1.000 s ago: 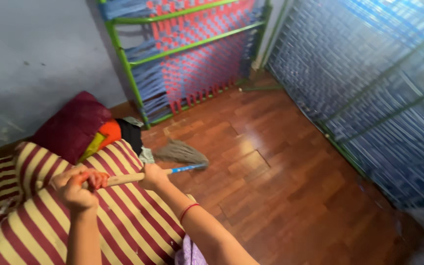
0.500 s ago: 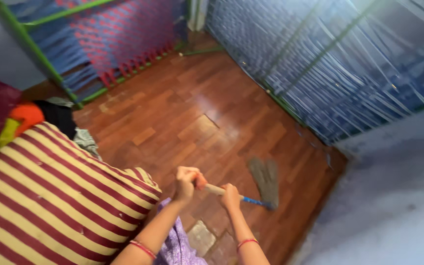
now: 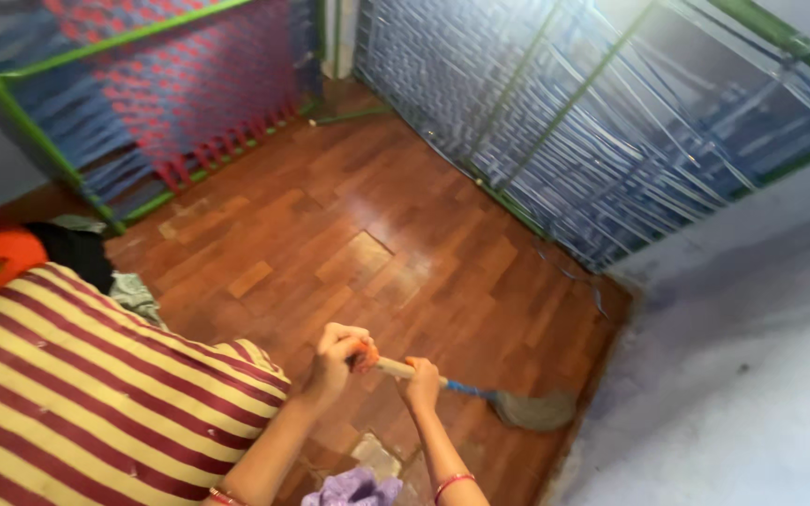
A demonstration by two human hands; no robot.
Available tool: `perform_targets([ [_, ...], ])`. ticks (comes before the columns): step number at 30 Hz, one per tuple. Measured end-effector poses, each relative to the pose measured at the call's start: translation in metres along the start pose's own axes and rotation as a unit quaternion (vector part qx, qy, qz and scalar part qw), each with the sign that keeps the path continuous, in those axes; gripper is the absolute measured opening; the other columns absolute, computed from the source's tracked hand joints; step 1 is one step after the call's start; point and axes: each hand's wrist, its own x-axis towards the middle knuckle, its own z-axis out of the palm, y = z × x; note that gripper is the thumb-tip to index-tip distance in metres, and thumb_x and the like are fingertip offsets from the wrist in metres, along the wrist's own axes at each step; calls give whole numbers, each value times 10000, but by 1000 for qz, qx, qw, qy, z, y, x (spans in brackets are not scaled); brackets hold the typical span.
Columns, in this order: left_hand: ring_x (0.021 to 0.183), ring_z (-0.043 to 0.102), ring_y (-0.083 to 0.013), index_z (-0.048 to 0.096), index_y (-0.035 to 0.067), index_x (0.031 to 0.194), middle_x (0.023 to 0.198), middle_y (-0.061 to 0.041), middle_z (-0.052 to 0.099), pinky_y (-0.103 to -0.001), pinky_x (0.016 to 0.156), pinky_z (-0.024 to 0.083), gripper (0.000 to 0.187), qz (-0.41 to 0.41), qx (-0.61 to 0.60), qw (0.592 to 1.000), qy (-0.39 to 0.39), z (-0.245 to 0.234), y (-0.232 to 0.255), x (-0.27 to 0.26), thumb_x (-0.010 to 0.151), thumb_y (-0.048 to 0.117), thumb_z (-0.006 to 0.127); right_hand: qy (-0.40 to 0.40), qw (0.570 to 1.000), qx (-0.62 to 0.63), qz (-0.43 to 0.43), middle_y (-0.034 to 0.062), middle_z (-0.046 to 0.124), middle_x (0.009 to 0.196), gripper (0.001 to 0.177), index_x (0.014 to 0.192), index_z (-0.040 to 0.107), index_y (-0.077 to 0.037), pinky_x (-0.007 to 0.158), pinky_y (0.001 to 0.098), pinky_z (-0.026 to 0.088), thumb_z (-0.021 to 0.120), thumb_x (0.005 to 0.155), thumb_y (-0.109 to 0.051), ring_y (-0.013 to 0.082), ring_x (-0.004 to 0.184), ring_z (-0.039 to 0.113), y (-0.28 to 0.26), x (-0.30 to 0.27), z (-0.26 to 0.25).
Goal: The person sweeps a wooden floor with a broom, moving the broom across the surface in various directions.
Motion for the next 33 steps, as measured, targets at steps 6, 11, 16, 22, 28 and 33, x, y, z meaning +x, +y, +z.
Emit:
perform_targets([
  [6,499,425,-115,599,3,671,562,-61,523,-278,485,300,185,162,132,978,13,-75,139,-33,835,15,516,-171,982,68,-52,179,687,763,53,714,741,-114,667,491,538,702,687,-139,401,774,687,-170,77,74],
  [11,553,486,-57,622,-43,695,616,7,570,-252,506,334,185,263,248,929,78,-145,262,-81,862,30,590,-231,937,228,-128,192,676,774,116,793,722,-90,673,440,531,726,754,-199,384,782,705,-340,98,182],
  [16,503,441,-15,720,-57,905,561,48,555,-233,444,319,151,273,472,826,144,-193,330,-132,814,28,634,-262,907,296,-147,214,688,795,302,857,707,-20,687,414,536,813,660,-223,372,762,709,-456,70,290],
  [22,486,436,-49,630,-22,654,540,0,535,-237,478,289,218,323,471,808,143,-244,380,-156,859,21,567,-260,914,271,-152,169,743,861,243,887,782,-117,744,420,561,793,746,-315,366,825,716,-523,38,333],
  [28,485,551,-186,535,-49,624,557,-123,548,-288,541,485,218,380,365,846,87,-250,412,-144,816,23,463,-290,940,170,-62,160,762,918,201,921,806,-167,791,475,564,743,754,-259,369,908,730,-536,58,268],
  [33,473,519,-247,491,-66,609,565,-169,508,-385,598,549,306,321,264,909,-4,-250,412,-121,867,98,465,-301,945,123,19,254,740,937,259,878,773,-28,832,491,581,760,741,-247,401,931,726,-496,56,214],
])
